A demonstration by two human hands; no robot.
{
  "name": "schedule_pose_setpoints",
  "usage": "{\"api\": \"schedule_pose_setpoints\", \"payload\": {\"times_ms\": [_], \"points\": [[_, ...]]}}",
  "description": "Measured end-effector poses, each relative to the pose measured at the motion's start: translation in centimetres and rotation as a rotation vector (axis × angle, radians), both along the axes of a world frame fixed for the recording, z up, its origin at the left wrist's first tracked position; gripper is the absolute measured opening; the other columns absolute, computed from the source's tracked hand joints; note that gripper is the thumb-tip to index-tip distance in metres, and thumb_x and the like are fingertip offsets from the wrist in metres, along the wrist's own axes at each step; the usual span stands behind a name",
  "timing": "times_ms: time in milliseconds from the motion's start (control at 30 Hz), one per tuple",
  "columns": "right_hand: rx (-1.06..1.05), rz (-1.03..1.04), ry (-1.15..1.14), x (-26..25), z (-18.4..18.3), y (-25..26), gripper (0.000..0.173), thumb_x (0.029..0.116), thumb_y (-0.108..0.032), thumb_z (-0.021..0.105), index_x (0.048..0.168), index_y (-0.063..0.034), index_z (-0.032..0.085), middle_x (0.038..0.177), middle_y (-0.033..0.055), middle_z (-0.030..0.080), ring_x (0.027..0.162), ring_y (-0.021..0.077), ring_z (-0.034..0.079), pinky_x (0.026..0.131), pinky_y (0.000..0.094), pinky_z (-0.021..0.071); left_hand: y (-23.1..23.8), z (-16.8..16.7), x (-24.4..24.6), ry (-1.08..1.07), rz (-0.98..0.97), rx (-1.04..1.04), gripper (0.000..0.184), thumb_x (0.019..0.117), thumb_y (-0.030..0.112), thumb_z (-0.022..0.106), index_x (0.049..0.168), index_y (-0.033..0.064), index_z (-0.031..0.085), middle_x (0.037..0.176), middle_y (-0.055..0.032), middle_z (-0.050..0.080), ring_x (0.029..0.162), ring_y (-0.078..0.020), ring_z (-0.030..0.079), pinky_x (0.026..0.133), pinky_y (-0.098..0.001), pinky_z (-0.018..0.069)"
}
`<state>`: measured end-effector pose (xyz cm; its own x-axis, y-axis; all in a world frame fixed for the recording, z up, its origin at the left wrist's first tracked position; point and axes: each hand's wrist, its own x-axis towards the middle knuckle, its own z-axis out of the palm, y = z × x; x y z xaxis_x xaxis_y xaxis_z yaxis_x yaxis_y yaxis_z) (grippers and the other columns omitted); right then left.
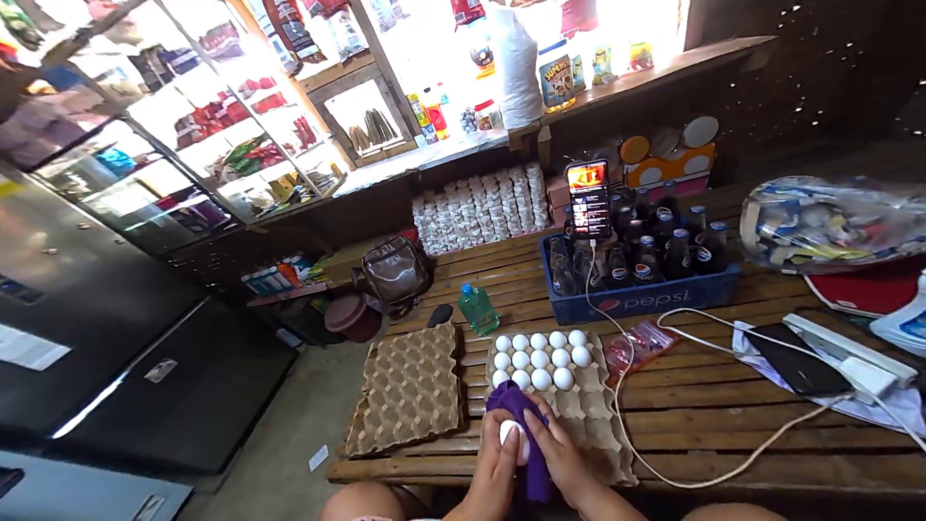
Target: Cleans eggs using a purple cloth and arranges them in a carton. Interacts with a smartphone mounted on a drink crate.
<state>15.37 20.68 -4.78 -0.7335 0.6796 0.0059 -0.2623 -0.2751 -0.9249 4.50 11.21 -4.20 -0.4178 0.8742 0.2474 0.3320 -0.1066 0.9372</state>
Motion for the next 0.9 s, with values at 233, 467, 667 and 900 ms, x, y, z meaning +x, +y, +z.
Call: {"api": "schedule_pose_setpoints", "payload": {"times_ms": [233, 467, 667, 900], "points": [[0.797, -0.174, 0.1, -0.9, -2.6, -0.7, 0.041, 0.1035, -0.04, 0.054, 0.129, -0.0091, 0.062, 0.148, 0.023, 0.048, 0.14, 0.0295, 0.046, 0.114, 0.0455, 0.0409, 0.4, 0.8, -0.4, -0.331, 0.109, -0.058, 0.05, 0.11, 0.036, 0.026, 0.136, -0.0055, 0.038, 0.121, -0.0108, 0.057, 0.109, -0.0071, 0.061, 0.096, -0.0284, 0.0529], [0.219, -0.057, 0.076, -0.5, -1.4, -0.3, 0.048, 0.1013, -0.025, 0.055, 0.138, 0.0046, 0.049, 0.136, 0.0157, 0.056, 0.125, 0.0109, 0.056, 0.107, 0.0294, 0.0474, 0.3, 0.4, 0.0, -0.158, 0.044, -0.041, 0.043, 0.1073, 0.032, 0.036, 0.127, -0.006, 0.039, 0.107, -0.0092, 0.058, 0.093, -0.0063, 0.063, 0.083, -0.0269, 0.0564], [-0.086, 0.023, 0.002, 0.0, -0.2, 0.4, 0.048, 0.1038, -0.03, 0.047, 0.145, -0.0045, 0.043, 0.132, 0.0076, 0.061, 0.115, 0.0085, 0.062, 0.101, 0.0291, 0.052, 0.0, 0.1, 0.0, 0.065, -0.038, -0.04, 0.044, 0.1079, 0.033, 0.039, 0.126, -0.0071, 0.046, 0.109, -0.0133, 0.061, 0.098, -0.0083, 0.063, 0.088, -0.0298, 0.0551], [0.659, -0.101, 0.102, -0.5, -1.8, -1.0, 0.049, 0.101, -0.037, 0.058, 0.134, -0.0013, 0.059, 0.149, 0.0277, 0.045, 0.143, 0.0306, 0.042, 0.116, 0.0443, 0.0395, 0.4, 0.9, -0.7, -0.285, 0.107, -0.037, 0.044, 0.1086, 0.03, 0.03, 0.134, -0.0065, 0.035, 0.114, -0.0104, 0.06, 0.102, -0.0082, 0.063, 0.091, -0.0296, 0.0553]]}}
